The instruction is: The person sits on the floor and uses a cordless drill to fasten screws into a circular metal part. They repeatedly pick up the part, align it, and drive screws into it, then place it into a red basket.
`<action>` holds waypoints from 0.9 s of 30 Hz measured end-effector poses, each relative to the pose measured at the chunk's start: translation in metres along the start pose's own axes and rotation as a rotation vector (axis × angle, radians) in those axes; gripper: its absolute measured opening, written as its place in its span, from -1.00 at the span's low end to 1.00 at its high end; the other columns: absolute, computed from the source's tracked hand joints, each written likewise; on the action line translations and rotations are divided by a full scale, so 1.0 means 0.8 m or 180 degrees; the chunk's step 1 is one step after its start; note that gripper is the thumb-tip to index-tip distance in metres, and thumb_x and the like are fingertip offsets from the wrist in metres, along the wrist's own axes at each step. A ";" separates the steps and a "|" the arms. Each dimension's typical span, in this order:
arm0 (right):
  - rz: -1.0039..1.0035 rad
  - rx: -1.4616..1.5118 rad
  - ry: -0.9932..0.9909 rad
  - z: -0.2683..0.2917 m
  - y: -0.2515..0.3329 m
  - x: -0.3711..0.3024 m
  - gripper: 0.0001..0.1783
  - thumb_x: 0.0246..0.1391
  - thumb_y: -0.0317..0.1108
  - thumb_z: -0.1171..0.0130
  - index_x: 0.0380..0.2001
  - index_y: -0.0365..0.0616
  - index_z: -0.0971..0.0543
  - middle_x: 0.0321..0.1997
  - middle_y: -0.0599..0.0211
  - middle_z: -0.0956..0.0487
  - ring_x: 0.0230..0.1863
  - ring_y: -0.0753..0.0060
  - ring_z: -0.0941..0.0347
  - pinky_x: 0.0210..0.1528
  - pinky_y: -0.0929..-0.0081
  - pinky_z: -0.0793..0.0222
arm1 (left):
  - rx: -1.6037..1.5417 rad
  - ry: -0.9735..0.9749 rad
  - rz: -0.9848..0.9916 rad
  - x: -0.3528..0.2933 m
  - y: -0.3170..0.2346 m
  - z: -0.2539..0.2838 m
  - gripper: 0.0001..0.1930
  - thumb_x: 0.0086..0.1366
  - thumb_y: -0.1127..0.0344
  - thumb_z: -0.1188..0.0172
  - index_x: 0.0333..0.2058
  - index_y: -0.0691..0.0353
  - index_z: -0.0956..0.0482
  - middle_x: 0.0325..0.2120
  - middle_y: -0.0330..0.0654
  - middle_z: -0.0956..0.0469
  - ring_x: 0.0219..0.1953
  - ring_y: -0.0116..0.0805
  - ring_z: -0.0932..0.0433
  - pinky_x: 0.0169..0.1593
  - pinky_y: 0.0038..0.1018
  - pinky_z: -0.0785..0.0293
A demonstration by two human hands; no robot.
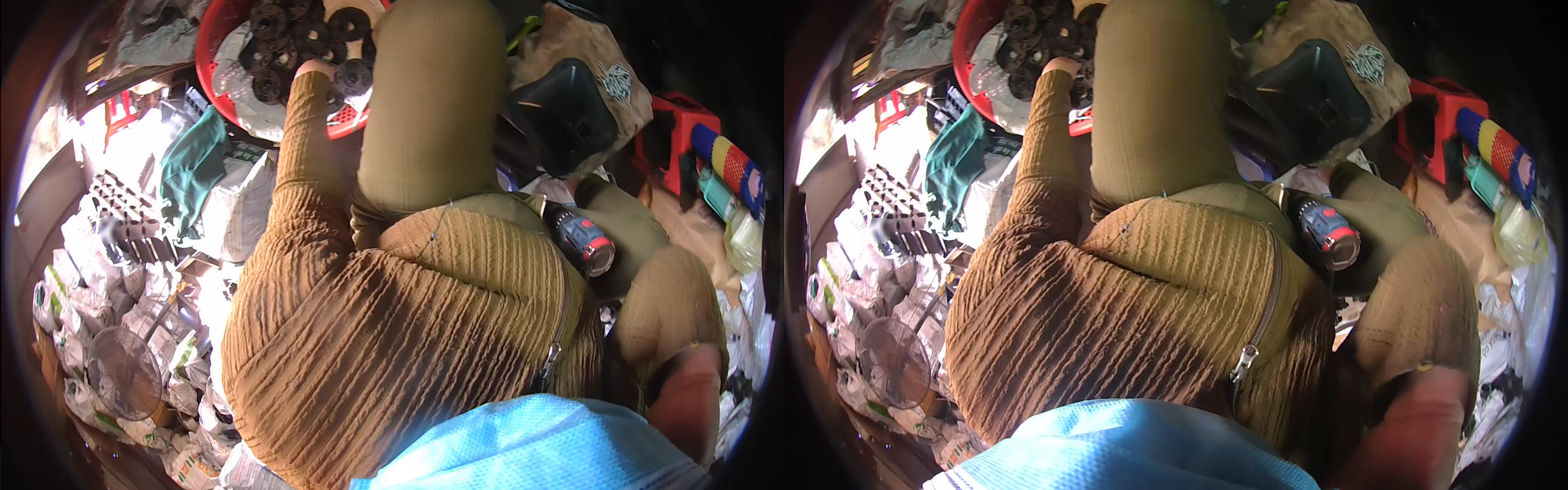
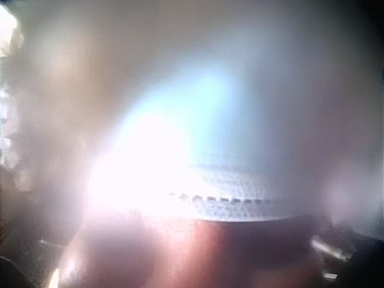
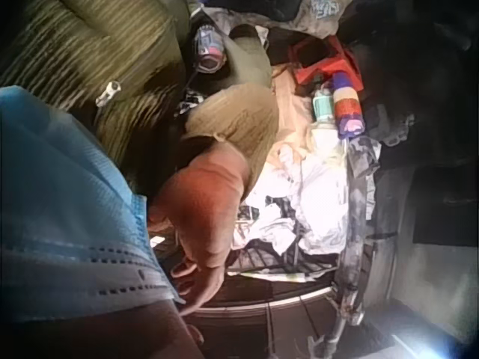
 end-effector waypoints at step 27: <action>-0.0554 -0.0150 0.0714 -0.030 0.050 0.038 -0.72 0.24 -0.32 -0.01 -0.08 -0.28 -0.49 -0.14 0.18 -0.56 -0.24 0.36 -0.54 -0.23 0.44 -0.48 | -0.0071 0.0203 -0.0993 0.037 -0.006 -0.049 -0.31 -0.16 0.16 -0.41 0.04 0.14 -0.48 -0.11 -0.02 -0.58 -0.04 -0.15 -0.56 0.05 -0.29 -0.45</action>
Point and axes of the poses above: each hand's wrist, its own x-axis towards the middle knuckle, its own z-axis out of the back of the hand, y = z × x, the point moved 7 cm from there along x, towards the middle knuckle
